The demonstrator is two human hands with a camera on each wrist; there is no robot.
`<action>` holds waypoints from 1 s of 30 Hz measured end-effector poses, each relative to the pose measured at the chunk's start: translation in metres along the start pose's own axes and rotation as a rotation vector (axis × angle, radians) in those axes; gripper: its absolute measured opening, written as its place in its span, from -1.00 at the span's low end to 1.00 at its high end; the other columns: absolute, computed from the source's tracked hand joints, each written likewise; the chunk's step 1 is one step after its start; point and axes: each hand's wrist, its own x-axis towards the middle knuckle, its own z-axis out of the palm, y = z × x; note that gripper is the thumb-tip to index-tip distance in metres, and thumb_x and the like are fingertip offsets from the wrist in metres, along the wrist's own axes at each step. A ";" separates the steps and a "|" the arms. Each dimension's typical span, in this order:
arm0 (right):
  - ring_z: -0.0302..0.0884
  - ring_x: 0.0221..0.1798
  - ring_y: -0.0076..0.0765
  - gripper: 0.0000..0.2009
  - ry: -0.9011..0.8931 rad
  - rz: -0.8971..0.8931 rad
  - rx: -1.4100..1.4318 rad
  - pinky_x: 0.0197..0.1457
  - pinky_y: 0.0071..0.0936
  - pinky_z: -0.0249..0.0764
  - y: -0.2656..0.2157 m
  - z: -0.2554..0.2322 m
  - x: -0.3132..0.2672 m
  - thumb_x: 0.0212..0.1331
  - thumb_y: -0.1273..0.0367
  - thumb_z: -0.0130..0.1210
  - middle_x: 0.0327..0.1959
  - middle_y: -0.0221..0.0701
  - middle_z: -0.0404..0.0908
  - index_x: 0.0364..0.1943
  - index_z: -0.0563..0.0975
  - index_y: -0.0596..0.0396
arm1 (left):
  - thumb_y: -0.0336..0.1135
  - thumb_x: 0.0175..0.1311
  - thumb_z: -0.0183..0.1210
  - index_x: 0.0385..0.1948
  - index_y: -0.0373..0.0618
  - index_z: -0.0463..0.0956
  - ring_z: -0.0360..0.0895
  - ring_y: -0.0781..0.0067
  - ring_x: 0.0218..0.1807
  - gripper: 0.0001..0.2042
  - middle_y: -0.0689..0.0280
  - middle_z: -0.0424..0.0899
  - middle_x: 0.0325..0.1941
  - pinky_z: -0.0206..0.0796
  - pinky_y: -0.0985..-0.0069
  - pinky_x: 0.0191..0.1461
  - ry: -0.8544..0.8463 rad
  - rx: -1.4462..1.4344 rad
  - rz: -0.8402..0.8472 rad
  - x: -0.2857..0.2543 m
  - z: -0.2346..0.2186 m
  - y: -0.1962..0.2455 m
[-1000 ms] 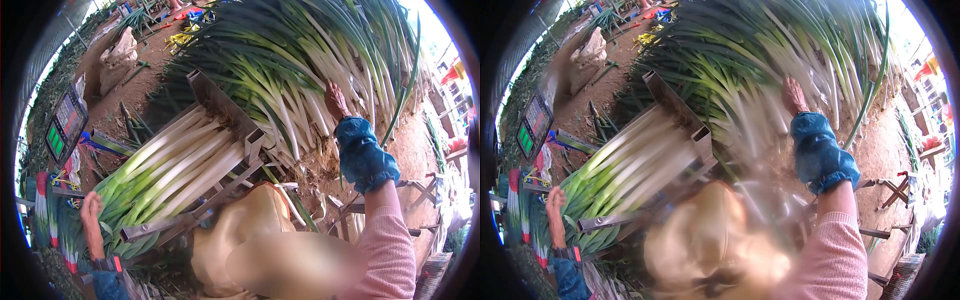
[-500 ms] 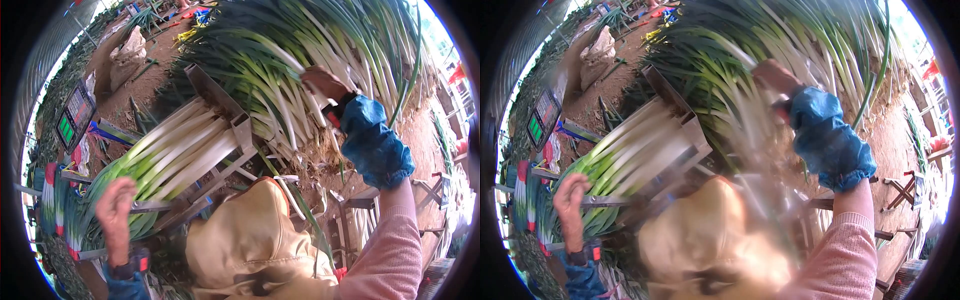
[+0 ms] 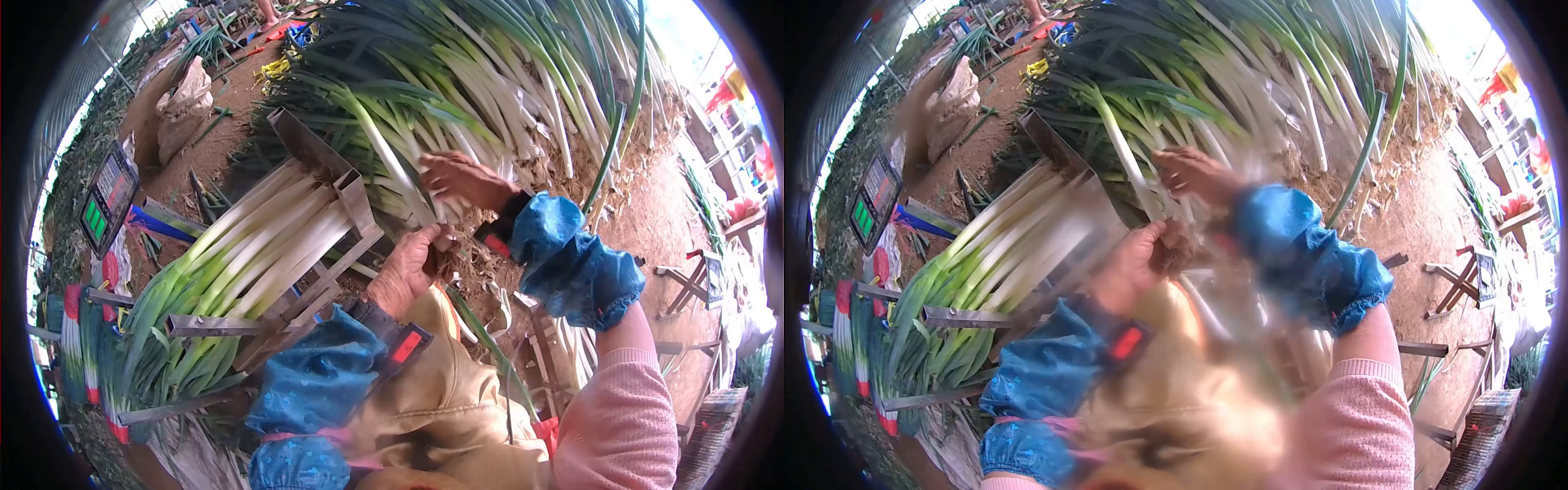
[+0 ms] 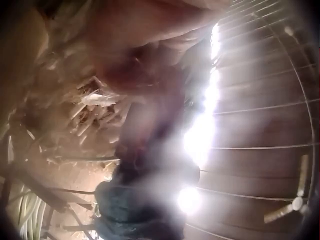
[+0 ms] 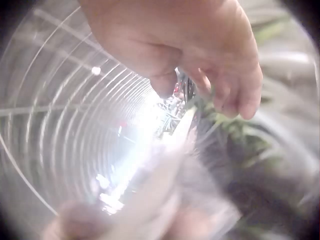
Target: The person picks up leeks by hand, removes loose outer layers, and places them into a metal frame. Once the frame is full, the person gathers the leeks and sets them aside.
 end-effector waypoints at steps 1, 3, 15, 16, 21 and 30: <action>0.38 -0.01 -0.36 -0.44 0.094 -0.028 -0.195 0.03 -0.32 0.36 -0.002 -0.020 0.008 0.16 0.05 0.02 -0.02 -0.38 0.40 0.15 0.29 0.08 | -0.31 0.18 0.11 -0.34 -0.19 0.50 0.49 0.37 -0.49 -0.85 0.31 0.49 -0.54 0.43 0.34 -0.49 0.025 -0.029 -0.003 0.009 -0.006 -0.004; 0.38 0.05 -0.30 -0.42 0.330 0.009 -0.487 0.03 -0.29 0.35 0.000 -0.066 0.025 0.11 0.07 0.07 0.02 -0.33 0.43 0.16 0.29 0.09 | -0.31 0.18 0.12 -0.34 -0.20 0.50 0.49 0.37 -0.49 -0.85 0.30 0.51 -0.52 0.43 0.36 -0.50 0.043 0.038 -0.012 0.008 -0.012 -0.004; 0.42 0.01 0.12 -0.66 0.703 0.138 -1.502 0.02 -0.13 0.38 0.056 -0.175 0.094 0.11 0.28 -0.12 -0.11 0.02 0.46 -0.08 0.39 0.20 | -0.25 0.12 0.22 -0.39 -0.21 0.43 0.46 0.34 -0.66 -0.77 0.25 0.51 -0.55 0.36 0.32 -0.71 0.116 0.226 -0.128 0.015 -0.022 -0.007; 0.48 -0.06 0.05 -0.71 0.714 0.125 -1.441 -0.07 -0.13 0.41 0.038 -0.162 0.088 0.10 0.26 -0.10 -0.26 -0.08 0.55 -0.22 0.48 0.17 | -0.25 0.12 0.21 -0.40 -0.24 0.42 0.43 0.33 -0.70 -0.76 0.24 0.49 -0.56 0.33 0.34 -0.74 0.127 0.213 -0.130 0.013 -0.019 -0.004; 0.53 -0.38 -0.01 -0.78 0.589 -0.219 -1.197 -0.27 -0.18 0.40 -0.011 -0.106 0.081 0.03 0.27 0.03 -0.51 -0.17 0.56 -0.40 0.52 0.16 | -0.26 0.15 0.18 -0.43 -0.28 0.39 0.38 0.38 -0.75 -0.76 0.23 0.46 -0.59 0.31 0.37 -0.78 0.190 0.199 0.012 0.028 -0.027 -0.012; 0.50 -0.52 -0.29 -0.78 0.226 -0.164 -0.211 -0.34 -0.39 0.47 -0.048 -0.016 0.116 -0.02 0.50 0.17 -0.55 -0.32 0.53 -0.26 0.49 0.30 | -0.17 0.10 0.21 -0.45 -0.18 0.39 0.37 0.45 -0.62 -0.73 0.29 0.45 -0.54 0.37 0.37 -0.48 0.138 0.033 0.036 0.011 -0.001 -0.004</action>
